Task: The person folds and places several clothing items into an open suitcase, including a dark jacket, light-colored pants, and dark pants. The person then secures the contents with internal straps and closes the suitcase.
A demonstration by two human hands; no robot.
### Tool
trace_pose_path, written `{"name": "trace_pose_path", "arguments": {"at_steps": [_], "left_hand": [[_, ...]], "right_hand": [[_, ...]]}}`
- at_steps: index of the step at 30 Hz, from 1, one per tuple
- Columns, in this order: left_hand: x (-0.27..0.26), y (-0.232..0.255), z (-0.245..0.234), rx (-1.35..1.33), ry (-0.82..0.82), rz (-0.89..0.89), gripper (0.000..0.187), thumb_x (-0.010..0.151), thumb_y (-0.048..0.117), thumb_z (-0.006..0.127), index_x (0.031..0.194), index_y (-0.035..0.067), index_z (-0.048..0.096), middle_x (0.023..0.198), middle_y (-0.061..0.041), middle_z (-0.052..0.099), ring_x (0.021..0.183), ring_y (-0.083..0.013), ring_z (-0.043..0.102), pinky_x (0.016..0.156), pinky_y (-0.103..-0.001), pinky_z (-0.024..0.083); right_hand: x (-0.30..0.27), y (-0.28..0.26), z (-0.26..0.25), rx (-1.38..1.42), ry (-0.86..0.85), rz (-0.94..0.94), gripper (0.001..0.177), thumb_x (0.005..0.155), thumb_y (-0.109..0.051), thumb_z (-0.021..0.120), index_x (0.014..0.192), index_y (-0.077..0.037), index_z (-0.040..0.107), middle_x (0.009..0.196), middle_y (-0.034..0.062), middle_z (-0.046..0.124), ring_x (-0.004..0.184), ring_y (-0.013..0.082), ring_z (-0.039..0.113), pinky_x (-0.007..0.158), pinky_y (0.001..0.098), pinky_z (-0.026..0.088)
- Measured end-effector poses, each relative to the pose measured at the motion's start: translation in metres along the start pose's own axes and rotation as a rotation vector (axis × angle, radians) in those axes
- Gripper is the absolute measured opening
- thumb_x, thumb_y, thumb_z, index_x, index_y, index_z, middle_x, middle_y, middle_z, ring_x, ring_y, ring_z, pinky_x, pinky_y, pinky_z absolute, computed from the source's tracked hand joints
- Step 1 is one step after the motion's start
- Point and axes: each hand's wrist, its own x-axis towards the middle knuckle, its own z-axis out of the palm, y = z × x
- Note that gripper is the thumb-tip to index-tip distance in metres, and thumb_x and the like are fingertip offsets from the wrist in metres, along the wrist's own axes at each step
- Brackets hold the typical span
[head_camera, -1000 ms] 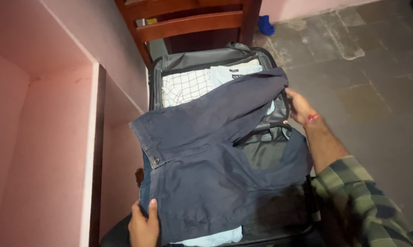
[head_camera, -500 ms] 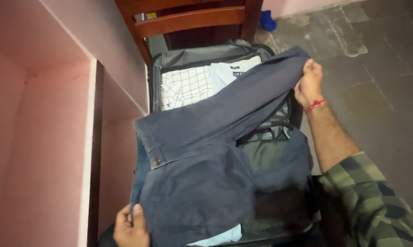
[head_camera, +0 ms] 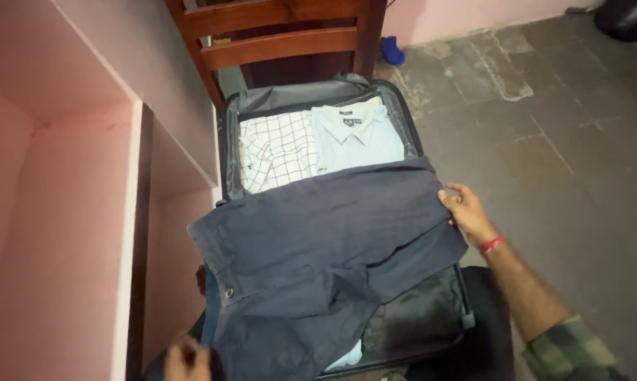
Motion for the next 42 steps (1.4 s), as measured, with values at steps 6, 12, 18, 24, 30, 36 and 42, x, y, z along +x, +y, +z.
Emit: {"name": "trace_pose_path", "arguments": {"at_steps": [6,12,18,24,30,36,42], "left_hand": [[0.062,0.172,0.054,0.058,-0.129,-0.125,0.068,0.096,0.05,0.067,0.135,-0.005,0.058,0.135,-0.027,0.064,0.126,-0.0369,0.062,0.105,-0.045,0.047],[0.075,0.231,0.093,0.183,-0.026,-0.004,0.052,0.089,0.033,0.078,0.121,-0.006,0.063,0.114,-0.028,0.071,0.109,-0.0413,0.067,0.097,-0.046,0.05],[0.076,0.236,0.092,0.072,0.286,0.381,0.041,0.098,0.022,0.073,0.122,-0.008,0.061,0.115,-0.028,0.068,0.106,-0.0452,0.066,0.095,-0.051,0.05],[0.114,0.223,0.094,0.291,0.248,0.133,0.047,0.097,0.028,0.074,0.123,-0.009,0.06,0.122,-0.029,0.064,0.112,-0.0474,0.062,0.096,-0.054,0.048],[0.071,0.226,0.116,0.875,0.416,0.527,0.085,0.074,0.052,0.077,0.129,-0.01,0.06,0.126,-0.029,0.063,0.108,-0.041,0.062,0.09,-0.051,0.043],[-0.026,0.275,0.153,0.421,-0.211,0.927,0.04,0.09,0.038,0.07,0.112,0.004,0.071,0.123,-0.015,0.067,0.109,-0.0351,0.061,0.102,-0.052,0.039],[-0.068,0.307,0.198,0.508,-0.283,1.005,0.051,0.087,0.046,0.071,0.11,0.001,0.072,0.122,-0.017,0.066,0.112,-0.0425,0.058,0.104,-0.058,0.035]], "right_hand": [[-0.002,0.063,0.002,0.189,0.046,0.262,0.064,0.109,-0.057,0.044,0.138,-0.002,0.058,0.13,0.0036,0.064,0.123,0.017,0.059,0.105,0.0345,0.044],[-0.017,0.095,0.004,0.465,-0.038,0.332,0.042,0.099,-0.034,0.056,0.124,-0.001,0.067,0.115,0.0136,0.074,0.103,0.0266,0.071,0.09,0.0432,0.057],[-0.034,0.081,0.007,-0.393,0.481,0.011,0.039,0.107,-0.035,0.062,0.108,0.002,0.074,0.093,0.0253,0.075,0.084,0.0354,0.071,0.081,0.0438,0.053],[-0.084,0.036,-0.02,-0.48,0.863,-0.42,0.029,0.114,-0.027,0.059,0.11,0.001,0.068,0.112,0.0229,0.067,0.104,0.0405,0.064,0.09,0.048,0.05],[-0.089,0.02,-0.034,-0.801,0.513,-0.089,0.021,0.084,-0.019,0.072,0.101,-0.008,0.076,0.108,0.0177,0.07,0.103,0.0392,0.065,0.083,0.0507,0.049],[-0.045,0.006,0.009,-0.42,0.33,-0.387,0.028,0.093,-0.029,0.073,0.107,-0.005,0.071,0.104,0.0169,0.072,0.096,0.0313,0.071,0.086,0.04,0.055],[-0.065,-0.048,0.067,-0.785,0.486,-0.415,0.027,0.081,-0.03,0.079,0.1,-0.012,0.075,0.11,0.0143,0.065,0.106,0.038,0.061,0.088,0.0486,0.048]]}}
